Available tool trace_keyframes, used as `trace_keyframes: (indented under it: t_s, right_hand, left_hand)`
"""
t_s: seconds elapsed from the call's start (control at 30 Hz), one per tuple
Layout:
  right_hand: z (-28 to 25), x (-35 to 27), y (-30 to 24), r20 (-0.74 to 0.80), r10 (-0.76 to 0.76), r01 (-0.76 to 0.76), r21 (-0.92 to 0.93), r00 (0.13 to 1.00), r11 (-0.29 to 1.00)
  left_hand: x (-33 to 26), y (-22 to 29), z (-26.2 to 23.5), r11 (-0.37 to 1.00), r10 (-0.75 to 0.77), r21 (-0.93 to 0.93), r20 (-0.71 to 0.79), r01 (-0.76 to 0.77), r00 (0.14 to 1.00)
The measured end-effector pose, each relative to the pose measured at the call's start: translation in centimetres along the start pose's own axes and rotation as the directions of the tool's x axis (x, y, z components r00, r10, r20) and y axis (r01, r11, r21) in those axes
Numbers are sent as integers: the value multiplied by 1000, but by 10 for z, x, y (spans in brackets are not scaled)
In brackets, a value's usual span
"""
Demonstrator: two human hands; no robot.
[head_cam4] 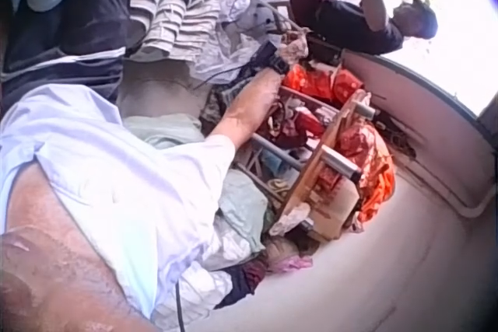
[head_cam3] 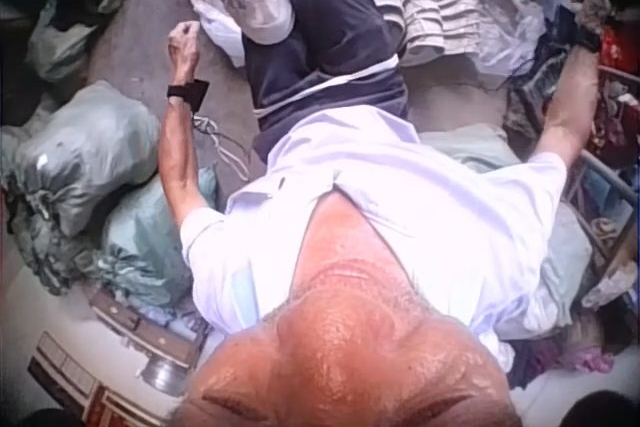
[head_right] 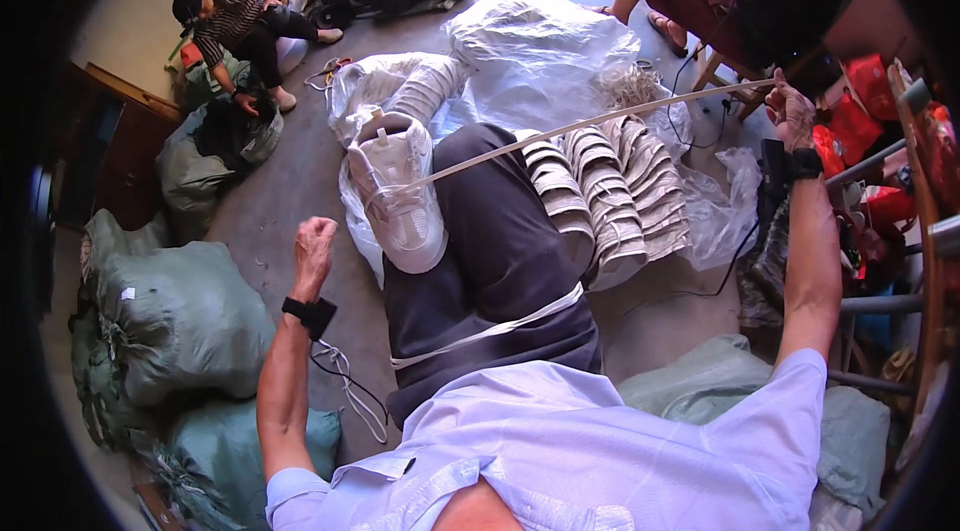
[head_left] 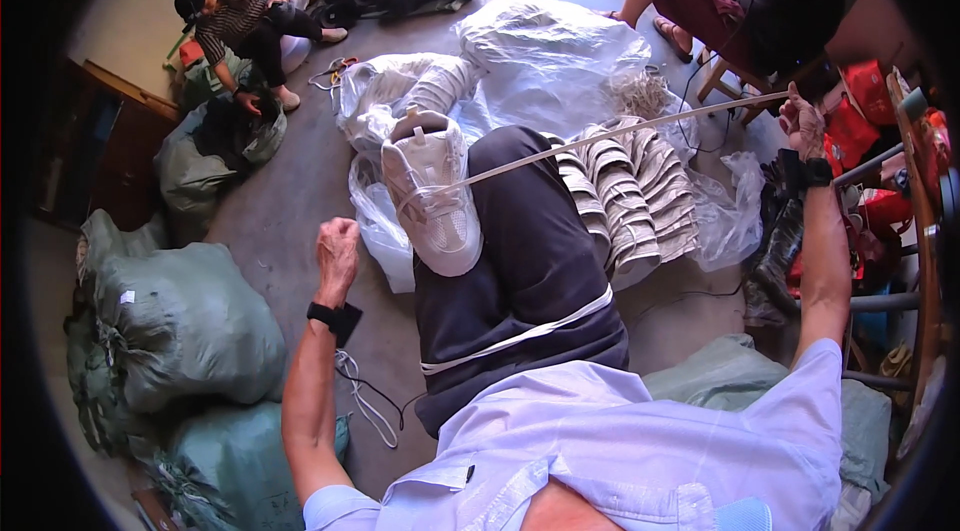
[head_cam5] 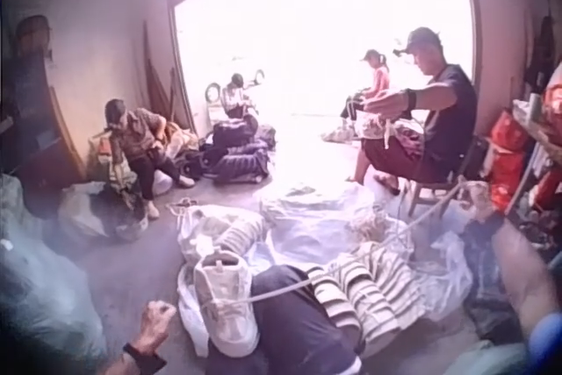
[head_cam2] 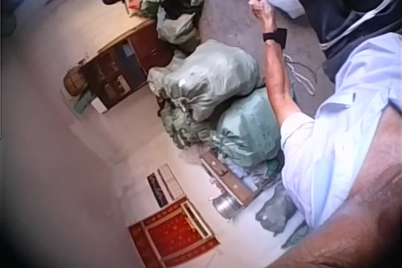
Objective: The recorder is lacing a white shoe while sitting in a workshop with other workers.
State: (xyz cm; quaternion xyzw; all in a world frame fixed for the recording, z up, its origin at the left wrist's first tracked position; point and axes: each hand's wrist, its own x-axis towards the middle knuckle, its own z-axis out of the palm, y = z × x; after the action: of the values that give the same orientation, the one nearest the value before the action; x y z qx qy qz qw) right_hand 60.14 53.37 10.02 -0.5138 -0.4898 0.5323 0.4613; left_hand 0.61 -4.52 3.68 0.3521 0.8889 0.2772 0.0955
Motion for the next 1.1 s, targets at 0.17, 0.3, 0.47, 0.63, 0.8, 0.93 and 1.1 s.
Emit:
trace_keyframes:
  t_s: [0.17,0.3,0.47,0.63,0.8,0.93,1.1]
  right_hand:
    - [-34,31,-7,124,141,-180,403,982,897]
    - [-21,36,-30,207,125,-225,588,970,777]
    - [-32,35,-50,286,25,-228,704,958,673]
    - [-35,37,-57,324,-139,-157,736,936,658]
    - [105,-28,-40,271,-136,-34,544,953,839]
    - [212,-130,-32,488,-97,-42,266,868,963]
    - [310,-212,-4,773,-88,199,-51,628,979]
  left_hand:
    - [-9,29,38,286,-157,-521,802,804,576]
    - [12,25,57,-134,-200,-678,733,723,650]
    - [23,-4,45,-463,-128,-693,669,552,732]
    - [33,-44,-2,-568,-216,-774,467,279,857]
    - [14,-127,-82,-439,-447,-896,276,61,851]
    - [-3,-208,-139,-384,-525,-922,178,-46,832]
    - [-70,-300,-259,-173,-777,-974,42,-148,628]
